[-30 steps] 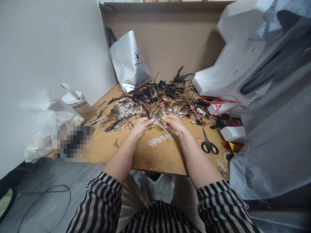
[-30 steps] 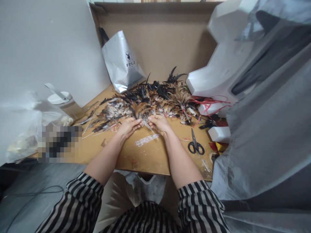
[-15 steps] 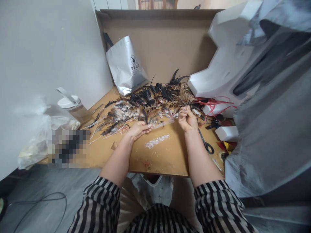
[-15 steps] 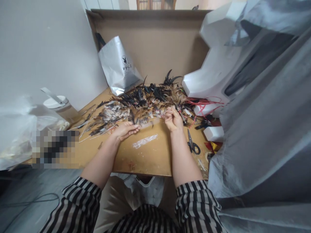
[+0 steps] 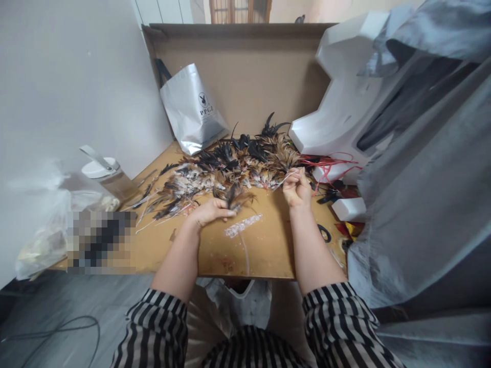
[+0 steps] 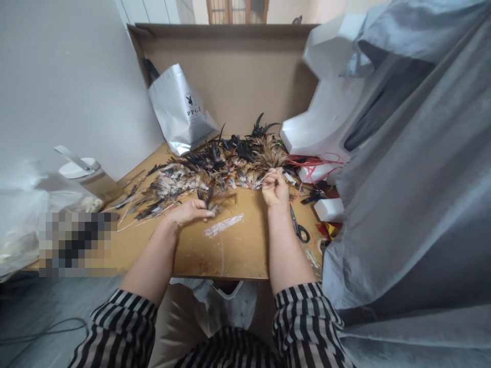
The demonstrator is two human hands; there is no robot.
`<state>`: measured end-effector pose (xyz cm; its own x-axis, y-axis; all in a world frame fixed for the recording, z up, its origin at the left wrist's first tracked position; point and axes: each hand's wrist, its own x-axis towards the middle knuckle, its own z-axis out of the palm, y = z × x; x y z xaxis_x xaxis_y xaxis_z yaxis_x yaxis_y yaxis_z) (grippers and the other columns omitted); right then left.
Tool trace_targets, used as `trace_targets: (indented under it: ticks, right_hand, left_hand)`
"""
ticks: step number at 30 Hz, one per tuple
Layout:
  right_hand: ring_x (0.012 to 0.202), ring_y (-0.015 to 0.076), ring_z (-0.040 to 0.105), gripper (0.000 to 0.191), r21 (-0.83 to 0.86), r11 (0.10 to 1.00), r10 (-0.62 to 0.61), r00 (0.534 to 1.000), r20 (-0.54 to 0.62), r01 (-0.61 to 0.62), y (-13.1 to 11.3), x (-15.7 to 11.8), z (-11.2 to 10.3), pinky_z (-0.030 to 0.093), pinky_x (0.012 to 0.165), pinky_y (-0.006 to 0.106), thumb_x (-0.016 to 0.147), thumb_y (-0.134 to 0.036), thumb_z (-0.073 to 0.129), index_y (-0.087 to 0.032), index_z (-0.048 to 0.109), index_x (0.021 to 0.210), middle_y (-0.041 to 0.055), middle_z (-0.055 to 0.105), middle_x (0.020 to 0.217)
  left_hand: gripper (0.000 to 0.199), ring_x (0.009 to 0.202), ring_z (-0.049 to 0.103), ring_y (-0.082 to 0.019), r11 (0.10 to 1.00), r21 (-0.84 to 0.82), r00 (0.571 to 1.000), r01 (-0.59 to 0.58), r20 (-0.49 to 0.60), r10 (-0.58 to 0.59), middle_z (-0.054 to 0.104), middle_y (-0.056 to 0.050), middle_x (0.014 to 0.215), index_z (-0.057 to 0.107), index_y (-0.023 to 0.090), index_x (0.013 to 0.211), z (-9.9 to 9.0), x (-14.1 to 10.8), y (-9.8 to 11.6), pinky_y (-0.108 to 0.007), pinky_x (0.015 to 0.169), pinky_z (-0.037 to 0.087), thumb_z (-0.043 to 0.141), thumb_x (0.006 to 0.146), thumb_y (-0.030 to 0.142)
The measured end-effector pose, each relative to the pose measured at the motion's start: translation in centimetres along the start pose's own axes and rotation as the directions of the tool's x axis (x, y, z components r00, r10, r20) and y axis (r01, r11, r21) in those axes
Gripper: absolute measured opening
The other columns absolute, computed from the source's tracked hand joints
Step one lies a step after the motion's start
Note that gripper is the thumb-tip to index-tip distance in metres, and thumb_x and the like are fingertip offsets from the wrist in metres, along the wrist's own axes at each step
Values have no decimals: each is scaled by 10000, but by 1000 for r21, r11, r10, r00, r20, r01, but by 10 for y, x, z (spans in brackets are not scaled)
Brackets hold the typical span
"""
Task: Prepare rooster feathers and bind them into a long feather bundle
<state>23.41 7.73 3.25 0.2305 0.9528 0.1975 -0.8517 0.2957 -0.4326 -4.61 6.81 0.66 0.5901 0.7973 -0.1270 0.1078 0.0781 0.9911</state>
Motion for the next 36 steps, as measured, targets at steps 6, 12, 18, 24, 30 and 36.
trace_targets:
  ticks: [6, 12, 18, 24, 30, 36]
  right_hand:
    - [501, -7, 460, 164, -25, 983, 184, 981, 67, -182, 24, -12, 21, 429, 451, 64, 718, -135, 668, -181, 513, 693, -49, 532, 688]
    - [521, 13, 479, 144, -143, 958, 268, 953, 144, -248, 60, -24, 28, 429, 455, 90, 693, -137, 685, -169, 545, 700, -32, 572, 681]
    - [516, 27, 470, 161, -247, 938, 287, 945, 157, -244, 74, -31, 34, 436, 463, 120, 673, -190, 701, -175, 543, 698, -43, 551, 662]
    - [503, 57, 477, 186, -528, 846, 73, 997, -15, -70, 68, -22, 25, 402, 443, 167, 661, -273, 687, -179, 546, 739, -40, 543, 637]
    - [546, 95, 503, 124, -827, 419, -169, 927, 334, 375, 63, -34, 32, 411, 531, 222, 765, -286, 574, -188, 614, 831, -12, 582, 661]
    - [849, 159, 580, 202, -757, 107, 209, 730, 651, 644, 75, -46, 36, 429, 775, 290, 769, -137, 517, -184, 642, 921, 55, 654, 922]
  left_hand:
    - [143, 655, 590, -72, 875, -437, 973, -208, -182, 140, 676, -136, 968, 675, 68, 802, 1, -1, 9, -134, 547, 457, 679, 695, 163]
    - [90, 690, 623, -72, 771, -622, 990, -137, -61, 126, 604, -183, 1147, 596, 67, 655, 17, 8, 0, -122, 571, 486, 614, 740, 91]
    - [65, 638, 634, -83, 777, -629, 999, -44, -43, 22, 689, -147, 890, 637, 47, 792, 20, 15, -7, -125, 553, 493, 588, 759, 74]
    - [53, 600, 624, -80, 797, -597, 982, -92, -189, -28, 678, -96, 698, 654, 38, 735, 16, 17, -4, -138, 582, 500, 618, 742, 76]
    - [93, 620, 630, -94, 860, -500, 954, -104, -295, -56, 677, -110, 707, 657, 25, 742, 15, 19, -4, -157, 602, 501, 664, 712, 113]
    - [115, 611, 628, -91, 866, -488, 956, -106, -288, -46, 673, -109, 687, 660, 26, 745, 16, 18, -3, -146, 586, 492, 690, 687, 121]
